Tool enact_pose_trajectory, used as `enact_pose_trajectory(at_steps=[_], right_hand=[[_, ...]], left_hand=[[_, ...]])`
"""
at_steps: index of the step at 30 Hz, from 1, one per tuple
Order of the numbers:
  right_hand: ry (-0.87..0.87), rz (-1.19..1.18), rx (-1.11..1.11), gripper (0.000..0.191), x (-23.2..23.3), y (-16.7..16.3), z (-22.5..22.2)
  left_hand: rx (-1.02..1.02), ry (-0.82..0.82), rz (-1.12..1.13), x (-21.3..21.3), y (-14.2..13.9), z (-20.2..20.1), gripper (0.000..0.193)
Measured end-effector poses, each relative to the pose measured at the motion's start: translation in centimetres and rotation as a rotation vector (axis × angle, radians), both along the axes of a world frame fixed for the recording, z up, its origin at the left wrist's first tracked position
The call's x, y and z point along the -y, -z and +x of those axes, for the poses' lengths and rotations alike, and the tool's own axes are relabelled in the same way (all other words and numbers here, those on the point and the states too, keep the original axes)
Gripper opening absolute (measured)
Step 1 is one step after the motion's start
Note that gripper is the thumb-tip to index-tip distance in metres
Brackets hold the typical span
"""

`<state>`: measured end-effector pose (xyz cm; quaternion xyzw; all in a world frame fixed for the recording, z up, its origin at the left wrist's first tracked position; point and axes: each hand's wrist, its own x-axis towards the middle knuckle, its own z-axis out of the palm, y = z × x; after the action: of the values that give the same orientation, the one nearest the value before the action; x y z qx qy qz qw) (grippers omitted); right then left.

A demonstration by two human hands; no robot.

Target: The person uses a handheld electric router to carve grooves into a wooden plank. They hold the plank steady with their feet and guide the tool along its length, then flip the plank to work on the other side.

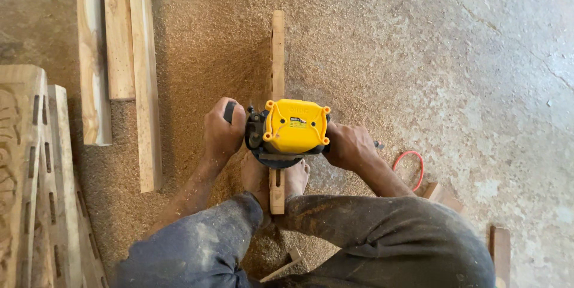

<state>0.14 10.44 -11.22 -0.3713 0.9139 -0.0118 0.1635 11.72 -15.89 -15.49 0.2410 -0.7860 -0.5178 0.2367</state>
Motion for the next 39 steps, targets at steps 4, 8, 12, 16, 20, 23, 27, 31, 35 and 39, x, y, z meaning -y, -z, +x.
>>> enact_pose_trajectory(at_steps=[4,8,12,16,20,23,27,31,35,39], right_hand=[[0.031,0.023,0.075,0.028,0.5,-0.7,-1.8],[-0.049,-0.065,-0.031,0.028,0.1,-0.9,-2.2],[-0.03,-0.06,0.018,0.024,-0.2,0.8,-0.6],[0.001,0.02,0.024,0.023,-0.1,1.2,-0.7],[-0.01,-0.021,0.019,0.024,0.4,-0.7,-2.2],[0.007,-0.027,-0.015,0.027,0.6,-1.5,-2.2],[-0.014,-0.035,0.011,0.021,0.1,-0.4,-0.5],[-0.01,-0.001,0.018,0.024,0.0,0.8,-0.4],[-0.01,-0.033,0.002,0.028,0.4,-0.4,-2.2],[-0.056,-0.124,-0.109,0.031,0.9,-1.9,-2.5]], left_hand=[[0.084,0.021,0.022,1.5,0.5,-2.2,0.03],[0.041,0.015,-0.02,1.9,0.3,-2.9,0.03],[0.079,0.009,0.092,0.5,0.2,-0.6,0.029],[0.027,0.016,0.038,0.7,0.4,-0.5,0.03],[0.072,0.023,-0.005,2.1,0.2,-2.9,0.029],[0.057,0.017,-0.017,2.1,-0.3,-3.3,0.029],[0.039,0.003,0.047,0.7,-0.3,-1.2,0.029],[0.009,0.027,0.008,0.9,1.0,-0.7,0.029],[0.029,0.041,-0.028,2.5,2.0,-3.3,0.03],[0.051,0.01,-0.071,3.0,1.3,-4.4,0.033]])
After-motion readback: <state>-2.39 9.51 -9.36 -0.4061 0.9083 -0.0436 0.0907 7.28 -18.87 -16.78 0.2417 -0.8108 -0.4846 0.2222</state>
